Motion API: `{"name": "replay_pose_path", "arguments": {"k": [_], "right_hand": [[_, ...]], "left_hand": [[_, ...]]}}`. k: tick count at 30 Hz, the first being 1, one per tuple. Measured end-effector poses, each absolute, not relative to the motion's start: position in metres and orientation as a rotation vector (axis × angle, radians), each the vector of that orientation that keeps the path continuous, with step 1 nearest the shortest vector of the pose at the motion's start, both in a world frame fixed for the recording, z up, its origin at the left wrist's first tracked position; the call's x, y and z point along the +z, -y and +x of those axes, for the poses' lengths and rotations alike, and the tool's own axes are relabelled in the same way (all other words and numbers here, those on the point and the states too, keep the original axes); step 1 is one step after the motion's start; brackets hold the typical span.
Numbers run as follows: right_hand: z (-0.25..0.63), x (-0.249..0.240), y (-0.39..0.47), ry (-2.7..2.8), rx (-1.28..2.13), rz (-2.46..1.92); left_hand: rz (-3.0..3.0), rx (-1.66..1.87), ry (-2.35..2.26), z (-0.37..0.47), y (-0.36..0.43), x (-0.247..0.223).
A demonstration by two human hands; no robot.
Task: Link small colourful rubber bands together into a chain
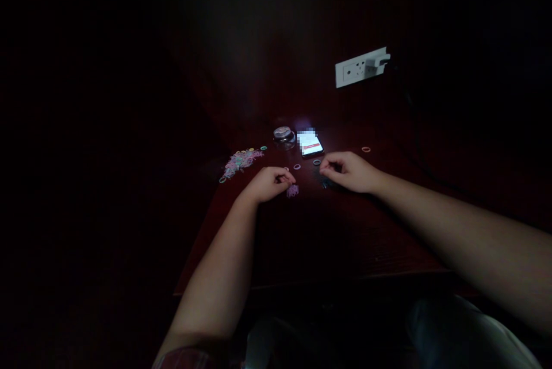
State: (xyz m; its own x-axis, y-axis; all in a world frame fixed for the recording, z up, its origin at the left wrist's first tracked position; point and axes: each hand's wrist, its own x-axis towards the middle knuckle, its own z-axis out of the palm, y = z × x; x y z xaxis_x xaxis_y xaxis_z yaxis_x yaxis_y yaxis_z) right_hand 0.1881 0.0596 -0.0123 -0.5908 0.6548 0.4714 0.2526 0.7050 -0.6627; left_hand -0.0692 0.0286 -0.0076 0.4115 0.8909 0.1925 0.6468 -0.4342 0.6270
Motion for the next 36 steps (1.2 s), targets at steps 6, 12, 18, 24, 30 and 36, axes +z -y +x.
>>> {"name": "replay_pose_path", "arguments": {"k": [6, 12, 18, 24, 30, 36], "right_hand": [[0.188, -0.011, -0.058, 2.186, 0.721, -0.699], [0.188, -0.012, -0.060, 2.177, 0.718, -0.688], [0.188, -0.012, -0.060, 2.176, 0.736, -0.682], [0.188, -0.013, -0.060, 2.176, 0.751, -0.680], [0.188, -0.013, -0.060, 2.177, 0.748, -0.670], [0.188, -0.012, -0.060, 2.178, 0.753, -0.674]], "left_hand": [[2.214, 0.721, -1.342, -0.071, -0.030, -0.009], [2.195, 0.679, -1.427, -0.073, -0.028, -0.003], [2.327, 0.626, -1.402, -0.072, -0.024, 0.002], [2.400, 0.589, -1.309, -0.072, -0.026, 0.001], [2.275, 0.580, -1.367, -0.072, -0.028, -0.002], [2.234, 0.616, -1.380, -0.073, -0.027, -0.001]]}}
